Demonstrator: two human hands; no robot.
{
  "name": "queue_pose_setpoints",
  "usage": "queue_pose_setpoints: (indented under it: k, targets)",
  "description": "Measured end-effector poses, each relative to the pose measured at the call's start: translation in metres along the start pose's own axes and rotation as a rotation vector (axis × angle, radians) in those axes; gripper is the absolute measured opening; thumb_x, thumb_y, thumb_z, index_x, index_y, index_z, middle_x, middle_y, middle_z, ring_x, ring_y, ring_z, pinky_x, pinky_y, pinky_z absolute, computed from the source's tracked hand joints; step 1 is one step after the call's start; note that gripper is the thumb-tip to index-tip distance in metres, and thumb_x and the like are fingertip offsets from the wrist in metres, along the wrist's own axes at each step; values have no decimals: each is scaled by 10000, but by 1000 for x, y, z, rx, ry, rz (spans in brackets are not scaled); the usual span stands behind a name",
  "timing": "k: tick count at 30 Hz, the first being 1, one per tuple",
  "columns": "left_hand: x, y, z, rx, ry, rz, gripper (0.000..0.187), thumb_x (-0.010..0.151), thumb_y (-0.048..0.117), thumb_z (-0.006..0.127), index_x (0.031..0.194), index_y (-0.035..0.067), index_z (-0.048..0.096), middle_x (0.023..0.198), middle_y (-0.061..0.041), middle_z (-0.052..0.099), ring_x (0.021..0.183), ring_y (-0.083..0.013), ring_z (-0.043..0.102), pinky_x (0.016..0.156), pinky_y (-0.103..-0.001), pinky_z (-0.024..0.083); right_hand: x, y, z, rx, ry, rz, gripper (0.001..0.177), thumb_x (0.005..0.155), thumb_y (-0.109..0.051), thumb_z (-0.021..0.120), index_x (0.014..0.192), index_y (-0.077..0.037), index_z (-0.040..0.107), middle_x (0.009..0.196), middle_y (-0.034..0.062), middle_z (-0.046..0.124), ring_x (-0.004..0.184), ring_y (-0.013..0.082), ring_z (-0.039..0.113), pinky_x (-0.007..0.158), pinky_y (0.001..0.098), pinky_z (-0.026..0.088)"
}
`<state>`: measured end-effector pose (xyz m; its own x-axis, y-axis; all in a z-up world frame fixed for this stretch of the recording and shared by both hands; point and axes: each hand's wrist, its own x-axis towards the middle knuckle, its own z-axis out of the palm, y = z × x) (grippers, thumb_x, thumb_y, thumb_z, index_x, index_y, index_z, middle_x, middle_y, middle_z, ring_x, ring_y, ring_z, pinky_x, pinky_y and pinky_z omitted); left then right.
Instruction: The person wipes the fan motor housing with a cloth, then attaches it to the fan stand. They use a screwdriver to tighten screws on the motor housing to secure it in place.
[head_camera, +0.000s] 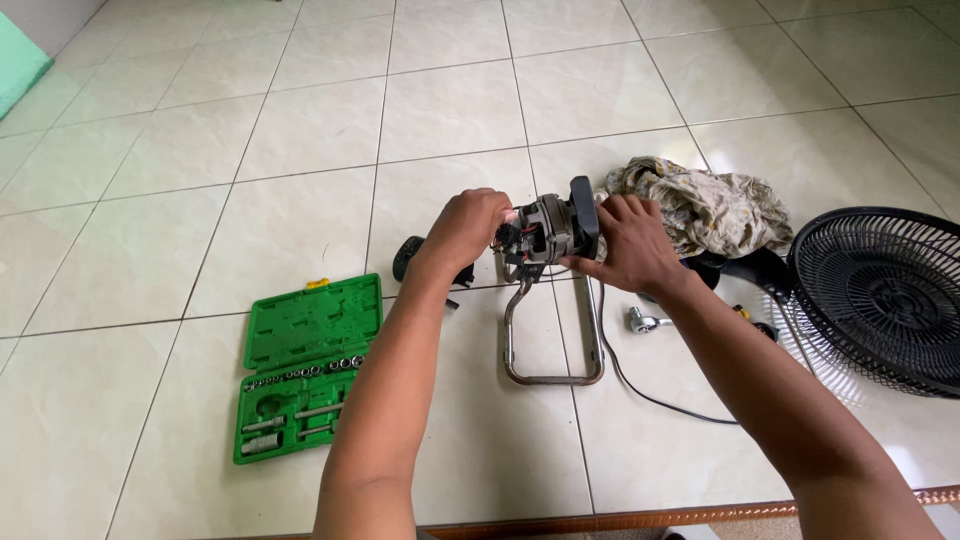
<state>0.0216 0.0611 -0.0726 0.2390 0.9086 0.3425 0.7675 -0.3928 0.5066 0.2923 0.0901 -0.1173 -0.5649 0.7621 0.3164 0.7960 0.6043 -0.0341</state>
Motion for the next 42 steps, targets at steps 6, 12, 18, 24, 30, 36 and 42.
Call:
queue_pose_setpoints:
  k: [6,12,18,24,30,36,42]
  targets:
    - [-4,4,5,75,99,107,189,1018,168,581,927,7,616,892,-173,653,807,-382,652,686,-486,495,3,4,-4,72,114,-106,932,811,-828,566,1342,-64,612,1003,131,593,1062,321,534,1006,484,383]
    - [-8,3,10,61,112,93,169,1030,154,571,955,6,602,891,-175,659,806,-393,649,680,-492,492,5,7,-3,52,-52,-23,940,781,-851,575,1309,-74,628,994,127,598,1046,296,554,978,444,423]
    - [-5,-3,17,183,145,202,161,1024,119,557,918,-1,558,860,-182,647,815,-369,674,700,-467,524,4,3,-4,32,-77,6,869,778,-842,563,1276,-137,669,1000,114,606,1046,287,558,931,434,417]
    - [-4,0,14,93,112,108,185,1048,152,553,953,-6,546,883,-188,648,809,-385,661,663,-470,509,7,3,-5,7,-119,27,839,773,-865,566,1176,-147,727,1011,83,623,1091,267,558,928,425,417]
    - [-9,4,6,-12,115,52,192,1046,195,558,976,20,597,876,-154,669,755,-358,650,634,-478,487,5,-1,-7,19,-68,-26,800,772,-829,602,1176,-151,731,985,98,618,1048,279,562,888,438,404]
    - [1,-10,9,-325,-5,-354,212,963,270,714,954,59,717,859,-61,704,702,-188,620,645,-344,494,8,-2,-11,48,-72,15,892,753,-815,639,1293,-106,648,957,104,621,1020,291,567,878,438,406]
    - [-2,-39,25,-1012,-71,-713,216,848,292,802,985,146,720,921,39,718,799,-104,672,714,-293,543,9,1,-8,38,-85,3,879,769,-817,630,1278,-101,646,981,107,634,1048,293,571,924,436,416]
